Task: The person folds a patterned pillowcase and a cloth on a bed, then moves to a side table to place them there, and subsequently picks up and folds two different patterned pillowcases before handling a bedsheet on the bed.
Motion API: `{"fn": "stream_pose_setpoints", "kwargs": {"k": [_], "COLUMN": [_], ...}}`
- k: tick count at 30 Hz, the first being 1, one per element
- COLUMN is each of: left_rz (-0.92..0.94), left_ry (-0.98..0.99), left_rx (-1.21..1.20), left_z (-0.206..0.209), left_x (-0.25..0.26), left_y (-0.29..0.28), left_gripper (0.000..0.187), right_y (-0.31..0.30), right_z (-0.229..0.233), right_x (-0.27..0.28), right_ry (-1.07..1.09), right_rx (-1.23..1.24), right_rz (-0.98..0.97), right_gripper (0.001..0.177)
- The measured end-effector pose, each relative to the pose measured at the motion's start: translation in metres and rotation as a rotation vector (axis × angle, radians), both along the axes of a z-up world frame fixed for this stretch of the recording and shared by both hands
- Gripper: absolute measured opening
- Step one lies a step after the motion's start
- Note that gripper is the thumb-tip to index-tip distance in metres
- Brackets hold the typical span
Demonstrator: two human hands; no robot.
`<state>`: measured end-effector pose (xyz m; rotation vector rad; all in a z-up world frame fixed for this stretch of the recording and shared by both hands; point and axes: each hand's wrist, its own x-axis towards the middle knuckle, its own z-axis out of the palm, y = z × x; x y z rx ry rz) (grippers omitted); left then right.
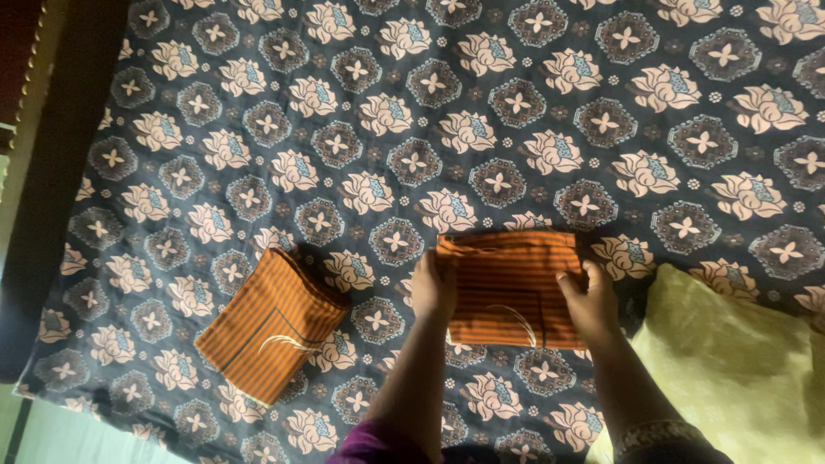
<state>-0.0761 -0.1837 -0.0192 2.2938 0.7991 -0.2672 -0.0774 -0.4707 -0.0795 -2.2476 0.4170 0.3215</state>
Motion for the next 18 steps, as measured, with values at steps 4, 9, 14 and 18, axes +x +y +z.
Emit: {"fn": "stream_pose_setpoints", "kwargs": {"k": [4, 9, 14, 18], "left_rz": [0.096, 0.085, 0.073, 0.129], "left_ry": [0.319, 0.293, 0.073, -0.024], "left_rx": [0.030, -0.130, -0.300, -0.379], "left_z": [0.017, -0.006, -0.022, 0.011], "left_x": [0.015, -0.004, -0.029, -0.036], "left_y": [-0.001, 0.002, 0.007, 0.004], "left_gripper": [0.047, 0.054, 0.041, 0.034], "right_y": [-0.006, 0.017, 0.025, 0.028], "right_z": [-0.003, 0.032, 0.062, 0.089], "right_x": [0.001, 0.010, 0.005, -0.007], "right_ry": [-0.016, 0.496, 0.244, 0.257], "right_rx": [-0.229, 0.009, 0.421, 0.632], "right_rz": [0.154, -0.090, -0.101, -0.152], "right_gripper": [0.069, 0.066, 0.055, 0.047]}}
